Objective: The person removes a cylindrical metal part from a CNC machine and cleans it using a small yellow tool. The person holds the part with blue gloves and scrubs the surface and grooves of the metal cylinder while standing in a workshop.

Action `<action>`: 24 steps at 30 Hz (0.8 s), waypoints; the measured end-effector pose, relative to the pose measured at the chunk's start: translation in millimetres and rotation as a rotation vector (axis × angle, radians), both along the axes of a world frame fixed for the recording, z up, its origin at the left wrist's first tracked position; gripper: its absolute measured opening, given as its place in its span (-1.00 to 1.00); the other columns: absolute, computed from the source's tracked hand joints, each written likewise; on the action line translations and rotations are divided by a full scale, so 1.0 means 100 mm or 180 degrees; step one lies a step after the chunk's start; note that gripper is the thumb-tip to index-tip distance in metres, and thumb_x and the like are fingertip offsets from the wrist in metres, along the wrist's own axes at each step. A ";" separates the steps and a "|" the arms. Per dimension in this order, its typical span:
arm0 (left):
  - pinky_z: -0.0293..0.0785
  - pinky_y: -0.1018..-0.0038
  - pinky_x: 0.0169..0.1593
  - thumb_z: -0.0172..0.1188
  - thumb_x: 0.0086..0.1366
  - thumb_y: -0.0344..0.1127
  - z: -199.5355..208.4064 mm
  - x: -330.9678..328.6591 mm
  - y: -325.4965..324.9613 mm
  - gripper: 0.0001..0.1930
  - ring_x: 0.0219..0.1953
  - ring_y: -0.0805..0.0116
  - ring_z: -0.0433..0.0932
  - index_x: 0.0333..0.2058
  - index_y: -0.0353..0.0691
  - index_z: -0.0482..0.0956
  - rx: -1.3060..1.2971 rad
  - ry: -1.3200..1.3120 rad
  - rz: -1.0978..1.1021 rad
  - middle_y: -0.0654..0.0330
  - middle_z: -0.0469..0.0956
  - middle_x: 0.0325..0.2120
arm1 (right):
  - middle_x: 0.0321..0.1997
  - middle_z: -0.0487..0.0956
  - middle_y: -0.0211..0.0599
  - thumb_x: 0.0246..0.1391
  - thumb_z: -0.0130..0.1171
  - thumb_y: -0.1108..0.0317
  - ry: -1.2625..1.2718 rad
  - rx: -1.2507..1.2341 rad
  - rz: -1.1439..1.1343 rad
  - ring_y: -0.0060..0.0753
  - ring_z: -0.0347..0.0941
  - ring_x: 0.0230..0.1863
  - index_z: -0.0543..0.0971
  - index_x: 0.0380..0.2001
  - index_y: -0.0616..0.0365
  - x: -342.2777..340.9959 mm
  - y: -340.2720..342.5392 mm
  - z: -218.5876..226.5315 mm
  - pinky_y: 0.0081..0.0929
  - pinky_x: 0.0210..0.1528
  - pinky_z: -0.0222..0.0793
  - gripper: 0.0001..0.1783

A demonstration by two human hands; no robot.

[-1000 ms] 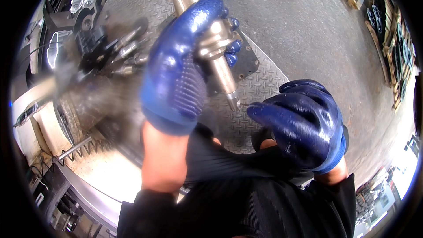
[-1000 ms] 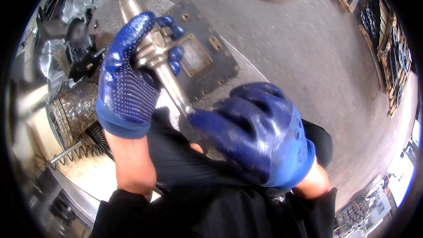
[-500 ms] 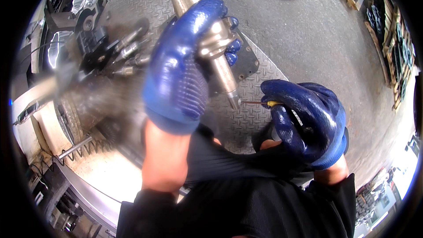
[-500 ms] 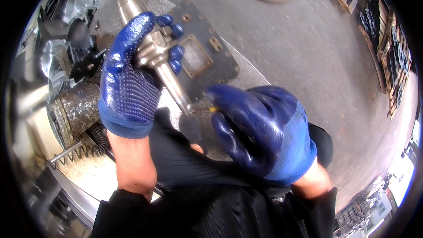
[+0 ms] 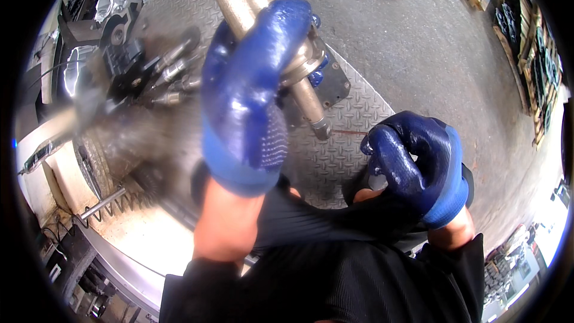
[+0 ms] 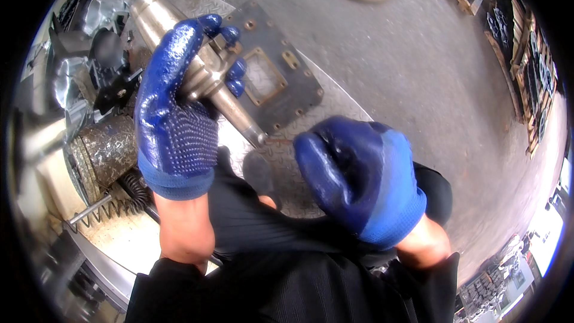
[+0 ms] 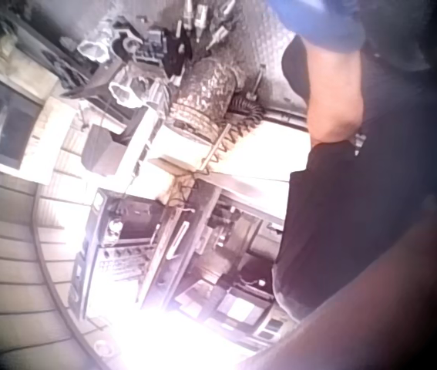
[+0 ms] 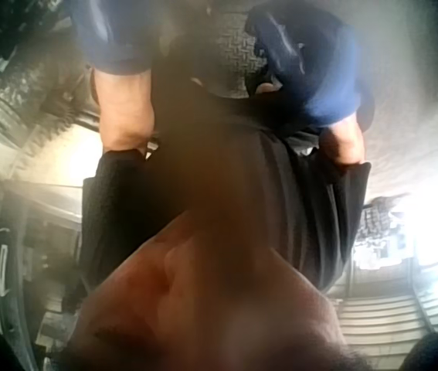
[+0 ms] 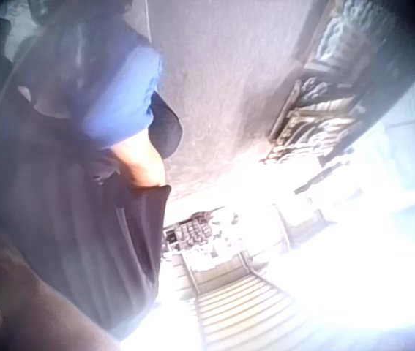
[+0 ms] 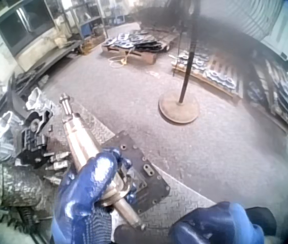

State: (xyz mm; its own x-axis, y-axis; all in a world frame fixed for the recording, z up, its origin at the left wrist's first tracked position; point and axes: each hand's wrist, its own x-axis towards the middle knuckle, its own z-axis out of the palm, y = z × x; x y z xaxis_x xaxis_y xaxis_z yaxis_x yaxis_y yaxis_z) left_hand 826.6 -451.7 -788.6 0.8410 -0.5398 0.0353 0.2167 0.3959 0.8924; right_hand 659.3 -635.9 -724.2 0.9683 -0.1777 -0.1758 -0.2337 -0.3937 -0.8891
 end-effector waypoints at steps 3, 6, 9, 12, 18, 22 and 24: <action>0.89 0.45 -0.08 0.34 0.38 -0.45 0.21 -0.03 -0.08 -0.45 -0.12 0.16 0.80 0.32 -0.31 0.44 -0.0670 0.0399 -0.0267 -0.16 0.62 0.09 | -0.46 0.67 -0.21 0.22 0.37 0.28 0.0692 0.0817 -0.0527 -0.45 0.61 -0.49 0.70 -0.27 0.34 0.10 0.09 0.07 -0.47 -0.41 0.49 -0.73; 0.79 0.42 0.04 0.29 0.44 -0.45 0.18 -0.06 -0.08 -0.55 -0.06 0.23 0.77 0.27 -0.31 0.51 -0.0659 0.0334 -0.0255 -0.05 0.66 0.07 | -0.46 0.66 -0.24 0.29 0.36 0.24 0.1348 0.1728 -0.0897 -0.48 0.61 -0.48 0.69 -0.25 0.36 0.15 0.04 0.09 -0.50 -0.39 0.49 -0.69; 0.78 0.42 0.01 0.29 0.43 -0.42 0.13 -0.04 -0.08 -0.55 -0.07 0.22 0.77 0.26 -0.32 0.51 -0.0487 0.0184 -0.0173 -0.06 0.66 0.06 | -0.43 0.65 -0.27 0.26 0.43 0.20 0.1952 0.2664 -0.1157 -0.45 0.62 -0.46 0.67 -0.22 0.38 0.18 -0.02 0.08 -0.52 -0.37 0.50 -0.63; 0.78 0.41 -0.02 0.30 0.42 -0.39 0.12 -0.03 -0.08 -0.55 -0.08 0.21 0.76 0.24 -0.34 0.52 -0.0406 0.0129 -0.0125 -0.07 0.66 0.06 | -0.43 0.69 -0.27 0.38 0.23 0.17 0.1561 0.2398 -0.1178 -0.51 0.61 -0.47 0.68 -0.29 0.36 0.16 0.07 0.08 -0.56 -0.35 0.48 -0.61; 0.77 0.40 -0.07 0.30 0.40 -0.33 0.16 -0.03 -0.10 -0.54 -0.10 0.18 0.75 0.22 -0.37 0.53 -0.0396 0.0083 -0.0079 -0.08 0.65 0.04 | -0.46 0.69 -0.35 0.41 0.24 0.22 0.1263 0.2137 -0.0937 -0.62 0.58 -0.47 0.73 -0.31 0.33 0.10 0.05 0.07 -0.62 -0.40 0.47 -0.65; 0.77 0.39 -0.11 0.31 0.39 -0.30 0.20 -0.02 -0.11 -0.53 -0.11 0.17 0.75 0.20 -0.39 0.53 -0.0395 0.0093 -0.0079 -0.10 0.65 0.03 | -0.48 0.68 -0.35 0.38 0.26 0.27 0.1310 0.2039 -0.0895 -0.63 0.55 -0.49 0.73 -0.33 0.34 0.12 0.02 0.09 -0.60 -0.42 0.44 -0.68; 0.77 0.38 -0.12 0.31 0.38 -0.28 0.22 -0.03 -0.11 -0.52 -0.12 0.16 0.74 0.19 -0.40 0.54 -0.0411 0.0120 -0.0089 -0.10 0.65 0.02 | -0.49 0.67 -0.37 0.36 0.27 0.29 0.1450 0.2607 -0.1016 -0.63 0.54 -0.50 0.73 -0.35 0.34 0.14 0.00 0.11 -0.60 -0.43 0.42 -0.71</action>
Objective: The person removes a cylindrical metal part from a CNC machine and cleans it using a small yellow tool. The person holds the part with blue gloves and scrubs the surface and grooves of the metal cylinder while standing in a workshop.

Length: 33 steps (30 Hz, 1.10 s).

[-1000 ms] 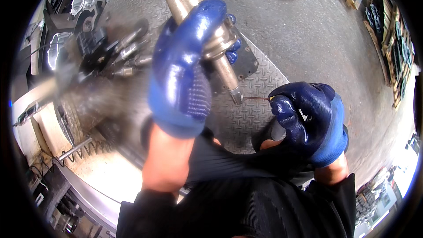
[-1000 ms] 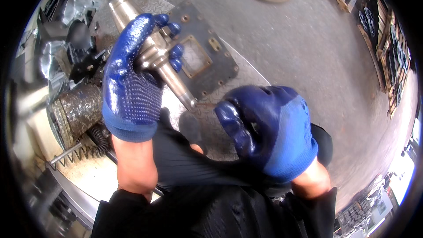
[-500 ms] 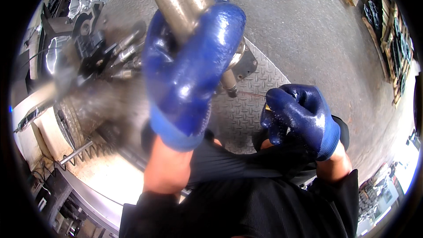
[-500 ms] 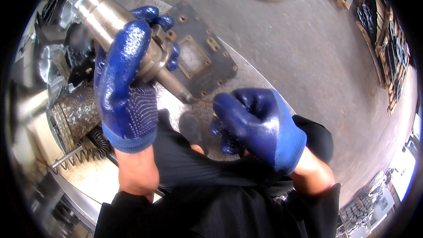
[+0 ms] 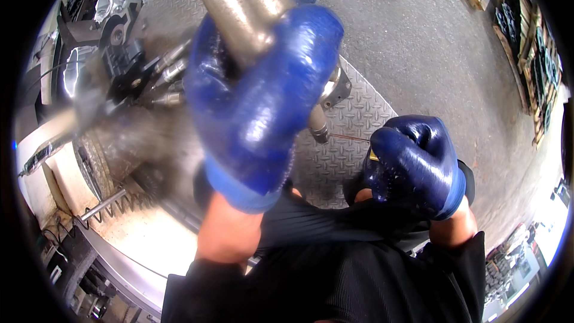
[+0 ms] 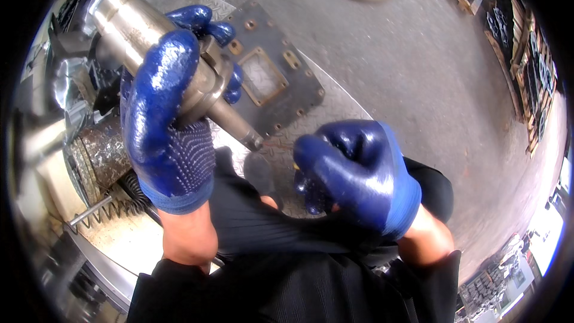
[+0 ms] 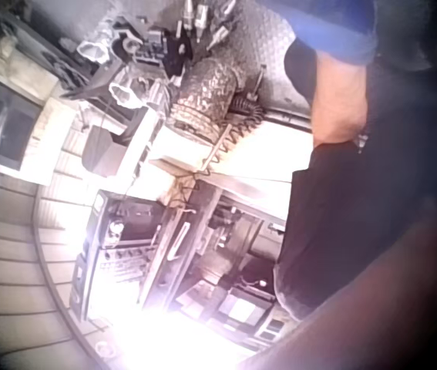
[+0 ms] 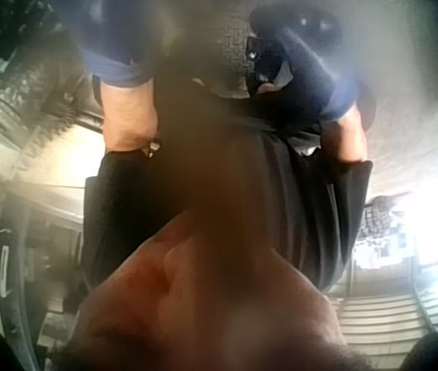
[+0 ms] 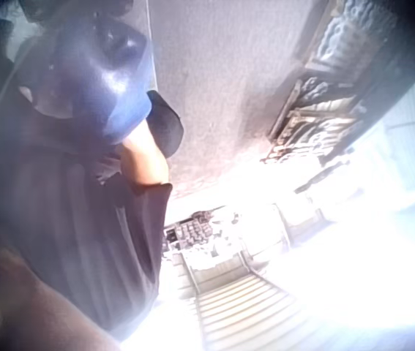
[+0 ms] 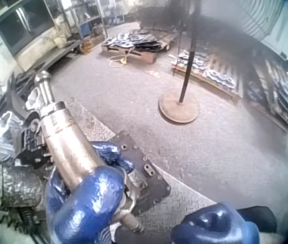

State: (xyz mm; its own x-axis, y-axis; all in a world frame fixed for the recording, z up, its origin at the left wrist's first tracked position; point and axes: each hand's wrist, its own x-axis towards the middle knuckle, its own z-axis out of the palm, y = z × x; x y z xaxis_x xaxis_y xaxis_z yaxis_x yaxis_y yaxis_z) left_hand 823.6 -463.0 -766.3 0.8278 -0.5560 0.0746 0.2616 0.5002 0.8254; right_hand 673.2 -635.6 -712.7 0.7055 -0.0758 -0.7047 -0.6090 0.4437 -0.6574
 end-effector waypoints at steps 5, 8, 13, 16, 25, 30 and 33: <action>0.76 0.37 -0.17 0.31 0.36 -0.23 0.07 0.02 0.02 -0.50 -0.13 0.14 0.74 0.17 -0.43 0.54 0.0051 0.0074 0.0057 -0.12 0.65 0.01 | -0.49 0.68 -0.35 0.34 0.27 0.34 -0.0361 -0.0407 0.0067 -0.61 0.57 -0.49 0.72 -0.35 0.34 -0.08 0.08 -0.10 -0.59 -0.43 0.45 -0.74; 0.76 0.37 -0.20 0.32 0.35 -0.20 0.11 0.07 0.02 -0.49 -0.14 0.13 0.73 0.15 -0.44 0.55 0.0178 0.0198 0.0213 -0.13 0.65 0.00 | -0.52 0.68 -0.30 0.33 0.20 0.41 -0.0372 -0.0123 -0.0067 -0.54 0.61 -0.52 0.70 -0.39 0.34 -0.07 0.00 0.05 -0.57 -0.43 0.49 -0.76; 0.75 0.36 -0.24 0.32 0.34 -0.15 0.28 0.11 -0.01 -0.46 -0.16 0.11 0.72 0.13 -0.47 0.56 0.0333 0.0663 0.0500 -0.14 0.65 -0.01 | -0.40 0.75 -0.10 0.16 0.35 0.35 -0.1335 -0.2185 0.0292 -0.28 0.71 -0.40 0.75 -0.35 0.30 -0.07 0.04 0.01 -0.45 -0.31 0.57 -0.81; 0.74 0.36 -0.26 0.31 0.34 -0.13 0.32 0.17 0.00 -0.44 -0.21 0.12 0.70 0.14 -0.50 0.54 0.0232 0.1339 0.0490 -0.15 0.63 -0.02 | -0.31 0.78 -0.07 0.07 0.42 0.32 -0.2085 -0.3011 0.0747 -0.15 0.73 -0.32 0.76 -0.30 0.31 -0.01 -0.01 -0.09 -0.35 -0.18 0.60 -0.77; 0.64 0.38 -0.32 0.17 0.44 -0.03 0.28 0.32 0.08 -0.48 -0.37 0.34 0.56 0.17 -0.31 0.46 -0.0183 0.1924 -0.0527 -0.02 0.56 0.00 | -0.17 0.80 -0.20 0.04 0.49 0.25 -0.2371 -0.2990 0.0826 -0.05 0.72 -0.20 0.80 -0.07 0.03 -0.04 -0.06 -0.07 -0.17 -0.01 0.59 -0.64; 0.65 0.26 -0.19 0.14 0.47 0.01 0.13 0.42 0.19 -0.40 -0.23 0.30 0.58 0.28 -0.32 0.39 -0.0658 0.1913 -0.1081 -0.01 0.50 0.09 | -0.13 0.80 -0.24 0.03 0.50 0.21 -0.2445 -0.2988 0.0897 -0.08 0.72 -0.18 0.80 -0.06 0.03 -0.05 -0.09 -0.06 -0.19 0.02 0.58 -0.63; 0.65 0.21 -0.12 0.11 0.48 0.01 0.12 0.46 0.14 -0.40 -0.18 0.28 0.59 0.30 -0.32 0.38 -0.1066 0.2136 -0.1596 -0.01 0.47 0.12 | -0.12 0.80 -0.25 0.04 0.50 0.20 -0.2500 -0.3008 0.1016 -0.10 0.73 -0.17 0.79 -0.05 0.03 -0.05 -0.11 -0.07 -0.20 0.02 0.58 -0.62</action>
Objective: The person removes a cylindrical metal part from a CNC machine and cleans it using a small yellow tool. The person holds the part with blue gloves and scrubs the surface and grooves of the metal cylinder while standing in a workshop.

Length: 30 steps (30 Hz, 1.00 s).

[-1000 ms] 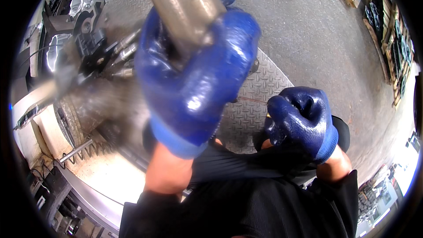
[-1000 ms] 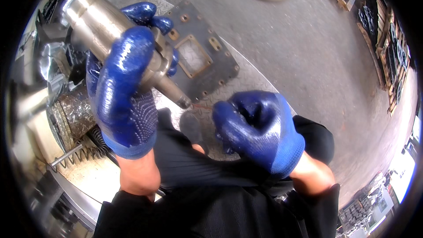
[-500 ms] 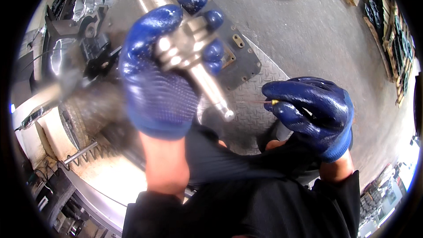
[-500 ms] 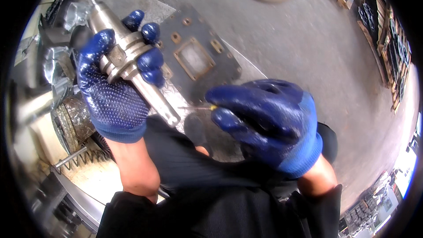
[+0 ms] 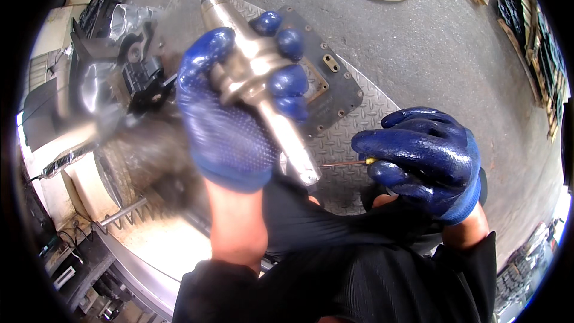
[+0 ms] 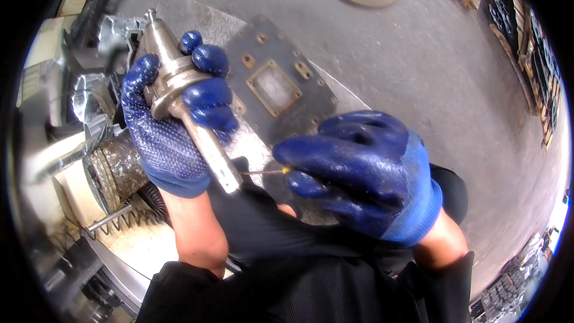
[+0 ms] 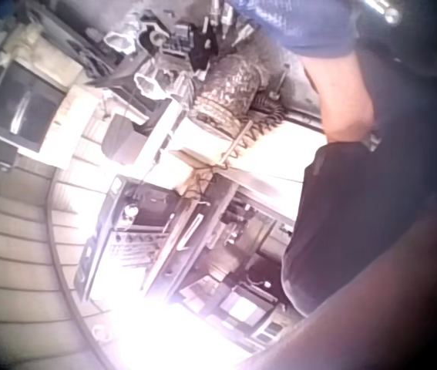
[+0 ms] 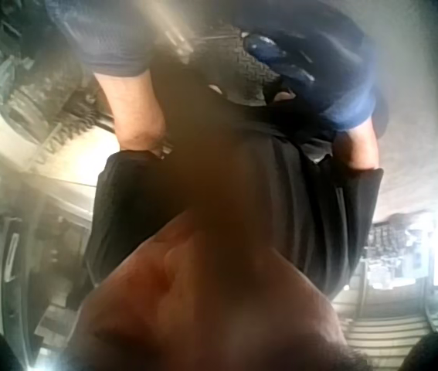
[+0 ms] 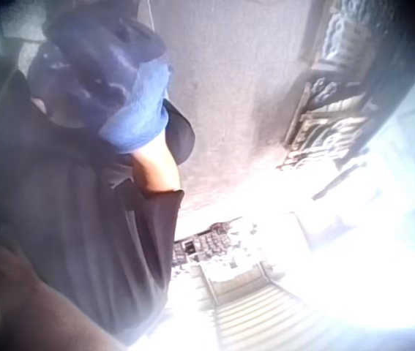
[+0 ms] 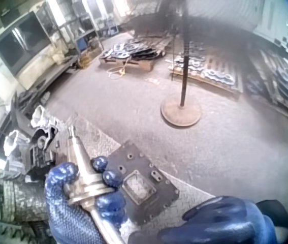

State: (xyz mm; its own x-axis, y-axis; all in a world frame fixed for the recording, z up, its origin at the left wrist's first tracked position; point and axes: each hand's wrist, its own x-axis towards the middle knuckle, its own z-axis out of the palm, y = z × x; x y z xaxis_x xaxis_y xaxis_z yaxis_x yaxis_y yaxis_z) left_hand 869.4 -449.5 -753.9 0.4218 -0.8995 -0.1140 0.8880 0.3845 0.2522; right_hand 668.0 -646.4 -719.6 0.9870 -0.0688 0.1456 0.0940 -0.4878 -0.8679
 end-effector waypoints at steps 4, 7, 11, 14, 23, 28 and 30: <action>0.65 0.18 -0.07 0.11 0.49 0.00 -0.03 0.00 0.00 -0.41 -0.16 0.25 0.60 0.30 -0.30 0.38 -0.0077 0.0058 -0.0035 0.00 0.47 0.12 | -0.10 0.81 -0.25 0.05 0.50 0.19 -0.0048 -0.0050 -0.0015 -0.12 0.73 -0.15 0.79 -0.05 0.02 -0.02 0.01 -0.02 -0.21 0.03 0.57 -0.63; 0.65 0.18 -0.05 0.11 0.50 0.01 -0.09 -0.02 0.05 -0.41 -0.15 0.25 0.61 0.30 -0.29 0.38 0.0007 0.0015 0.0129 0.01 0.47 0.12 | -0.10 0.81 -0.26 0.06 0.49 0.19 -0.0060 -0.0073 -0.0035 -0.12 0.74 -0.15 0.79 -0.06 0.01 -0.03 0.01 -0.01 -0.21 0.03 0.57 -0.64; 0.77 0.32 -0.21 0.21 0.45 0.00 0.03 -0.09 -0.05 -0.45 -0.23 0.23 0.66 0.17 -0.36 0.44 0.0166 0.0098 0.0257 -0.07 0.55 -0.02 | -0.13 0.81 -0.22 0.06 0.47 0.20 -0.0062 0.0048 -0.0054 -0.11 0.75 -0.18 0.80 -0.10 0.06 -0.01 -0.01 0.01 -0.18 0.04 0.58 -0.67; 0.83 0.36 -0.26 0.25 0.43 0.01 0.08 -0.08 -0.10 -0.47 -0.28 0.22 0.68 0.10 -0.37 0.47 0.0182 0.0141 0.0170 -0.09 0.58 -0.09 | -0.19 0.82 -0.15 0.05 0.48 0.21 -0.0058 0.0124 -0.0120 -0.10 0.75 -0.23 0.83 -0.18 0.17 0.01 0.02 0.03 -0.13 0.08 0.60 -0.68; 0.77 0.31 -0.15 0.25 0.42 -0.03 0.03 -0.07 -0.08 -0.45 -0.22 0.24 0.65 0.18 -0.33 0.43 -0.0144 0.0453 -0.0077 -0.03 0.55 -0.02 | -0.26 0.80 -0.17 0.12 0.44 0.19 -0.0193 -0.0100 0.0139 -0.12 0.74 -0.27 0.82 -0.14 0.14 0.01 -0.02 0.01 -0.17 0.00 0.62 -0.69; 0.77 0.30 -0.12 0.27 0.41 -0.06 0.02 -0.08 -0.04 -0.44 -0.19 0.22 0.65 0.20 -0.33 0.42 -0.0032 0.0388 0.0028 -0.04 0.55 0.00 | -0.25 0.78 -0.15 0.27 0.33 0.30 0.1426 0.2020 -0.0218 -0.31 0.73 -0.27 0.79 -0.06 0.15 -0.02 0.07 0.06 -0.38 -0.15 0.63 -0.75; 0.77 0.30 -0.11 0.28 0.41 -0.07 0.03 -0.09 -0.02 -0.44 -0.18 0.22 0.65 0.21 -0.33 0.41 0.0023 0.0356 0.0091 -0.05 0.55 0.01 | -0.28 0.77 -0.19 0.26 0.31 0.39 0.1661 0.1970 -0.0365 -0.35 0.70 -0.29 0.78 -0.12 0.23 0.01 0.08 0.11 -0.46 -0.15 0.60 -0.80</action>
State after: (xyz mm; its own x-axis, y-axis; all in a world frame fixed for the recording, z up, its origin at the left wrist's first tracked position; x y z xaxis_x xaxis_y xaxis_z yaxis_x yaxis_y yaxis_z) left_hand 860.2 -451.3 -751.3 0.4316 -0.8862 -0.1682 0.8995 0.4086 0.1550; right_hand 668.5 -638.6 -709.0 0.8991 -0.0908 -0.4282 -0.4180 0.1122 -0.9015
